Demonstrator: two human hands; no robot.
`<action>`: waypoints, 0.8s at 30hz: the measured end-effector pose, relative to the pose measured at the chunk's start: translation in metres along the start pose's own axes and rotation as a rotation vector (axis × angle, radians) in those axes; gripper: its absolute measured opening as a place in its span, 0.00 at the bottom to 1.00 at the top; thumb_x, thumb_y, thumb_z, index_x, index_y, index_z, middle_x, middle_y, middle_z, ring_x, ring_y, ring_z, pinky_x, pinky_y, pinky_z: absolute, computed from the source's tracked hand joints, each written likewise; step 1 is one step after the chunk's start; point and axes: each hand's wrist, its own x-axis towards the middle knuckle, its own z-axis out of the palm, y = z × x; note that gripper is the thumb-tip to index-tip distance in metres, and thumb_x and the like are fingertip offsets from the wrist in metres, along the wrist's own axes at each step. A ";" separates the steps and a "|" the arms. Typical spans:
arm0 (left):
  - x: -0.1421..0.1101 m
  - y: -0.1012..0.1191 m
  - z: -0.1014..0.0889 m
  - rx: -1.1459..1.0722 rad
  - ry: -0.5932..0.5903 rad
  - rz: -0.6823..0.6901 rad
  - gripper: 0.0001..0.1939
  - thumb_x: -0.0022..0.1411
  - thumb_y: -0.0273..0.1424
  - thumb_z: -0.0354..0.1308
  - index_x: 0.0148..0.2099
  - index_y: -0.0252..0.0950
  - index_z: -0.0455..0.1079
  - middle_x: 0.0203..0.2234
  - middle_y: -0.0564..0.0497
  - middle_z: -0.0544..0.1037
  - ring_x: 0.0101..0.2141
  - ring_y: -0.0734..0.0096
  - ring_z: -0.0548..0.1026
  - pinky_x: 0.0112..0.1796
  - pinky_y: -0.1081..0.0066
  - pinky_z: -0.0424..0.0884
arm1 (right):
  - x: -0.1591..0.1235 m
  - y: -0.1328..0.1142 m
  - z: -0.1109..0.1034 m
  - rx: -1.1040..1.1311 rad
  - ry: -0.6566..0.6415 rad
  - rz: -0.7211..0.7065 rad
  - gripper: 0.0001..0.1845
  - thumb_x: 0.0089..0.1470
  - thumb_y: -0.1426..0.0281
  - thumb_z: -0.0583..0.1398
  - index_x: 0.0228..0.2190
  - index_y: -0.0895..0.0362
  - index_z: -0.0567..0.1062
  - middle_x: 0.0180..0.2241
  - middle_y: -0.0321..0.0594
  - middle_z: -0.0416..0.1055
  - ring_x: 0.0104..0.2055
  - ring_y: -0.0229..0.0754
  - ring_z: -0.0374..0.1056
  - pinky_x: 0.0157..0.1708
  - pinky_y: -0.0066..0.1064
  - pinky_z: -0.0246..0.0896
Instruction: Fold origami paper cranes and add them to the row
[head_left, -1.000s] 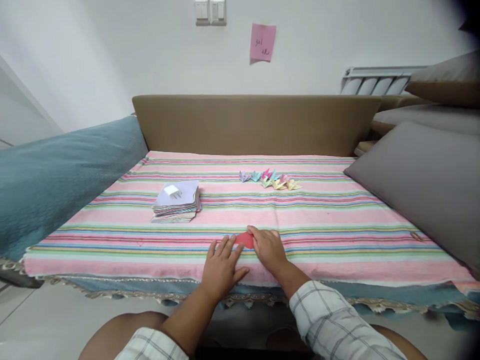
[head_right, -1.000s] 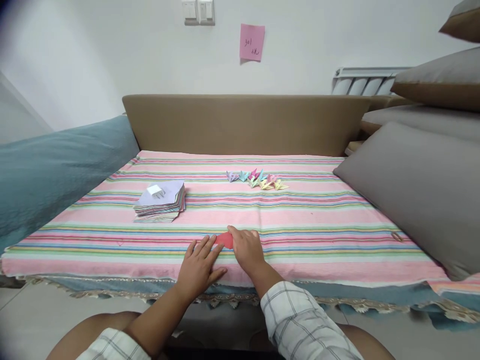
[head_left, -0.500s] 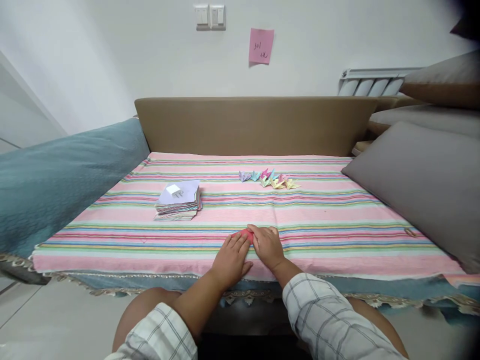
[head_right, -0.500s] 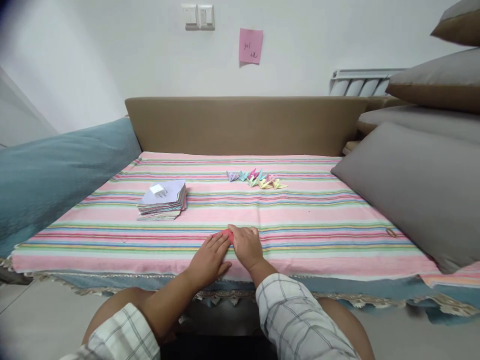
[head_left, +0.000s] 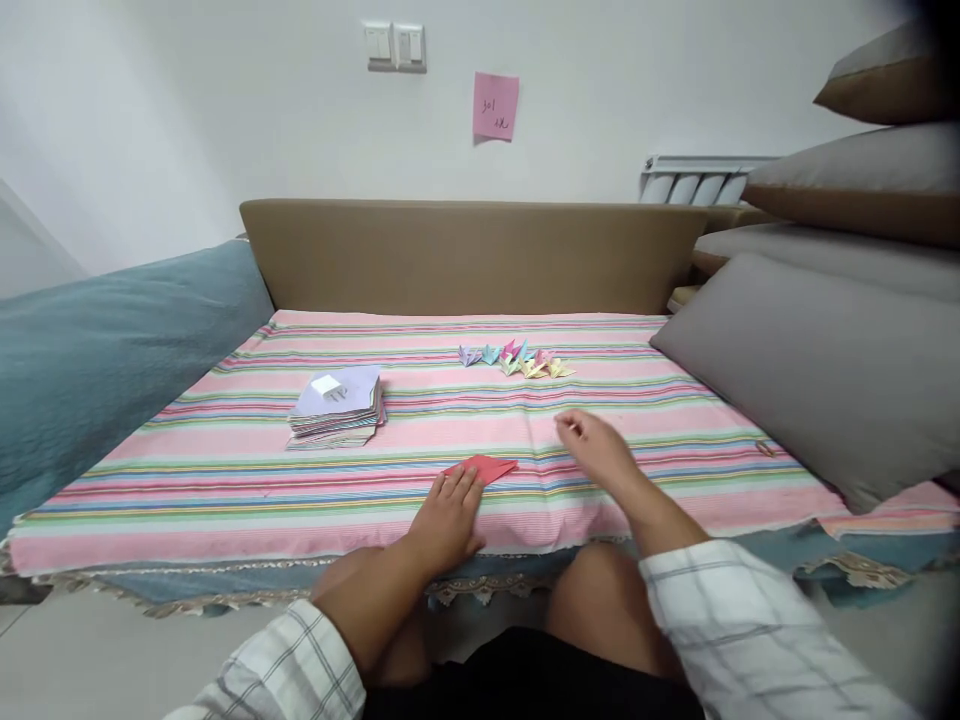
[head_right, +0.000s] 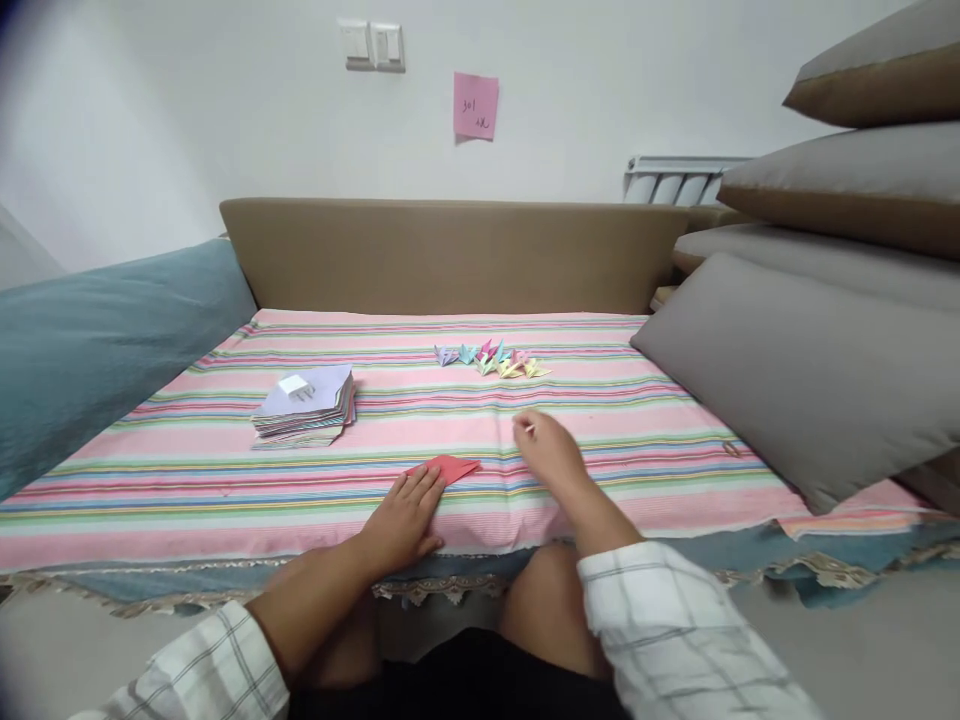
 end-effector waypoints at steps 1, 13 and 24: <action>0.000 0.002 0.002 0.005 0.009 -0.013 0.41 0.49 0.42 0.61 0.63 0.36 0.51 0.61 0.37 0.56 0.60 0.49 0.53 0.56 0.50 0.51 | -0.007 0.003 0.013 0.002 -0.115 0.031 0.12 0.51 0.67 0.54 0.32 0.56 0.76 0.32 0.39 0.75 0.31 0.40 0.69 0.33 0.29 0.60; 0.024 -0.015 -0.003 -0.019 -0.040 0.100 0.47 0.49 0.56 0.54 0.64 0.35 0.50 0.62 0.38 0.54 0.61 0.52 0.52 0.58 0.51 0.45 | 0.010 0.013 0.082 -0.137 -0.180 0.115 0.16 0.54 0.57 0.54 0.29 0.55 0.75 0.30 0.40 0.74 0.32 0.41 0.68 0.31 0.30 0.58; 0.030 -0.030 -0.017 -0.131 -0.043 0.157 0.40 0.55 0.55 0.50 0.62 0.36 0.55 0.59 0.44 0.62 0.58 0.55 0.58 0.56 0.58 0.55 | -0.010 0.019 0.101 -0.158 -0.300 -0.668 0.19 0.59 0.71 0.49 0.50 0.59 0.69 0.52 0.46 0.67 0.56 0.42 0.60 0.56 0.40 0.56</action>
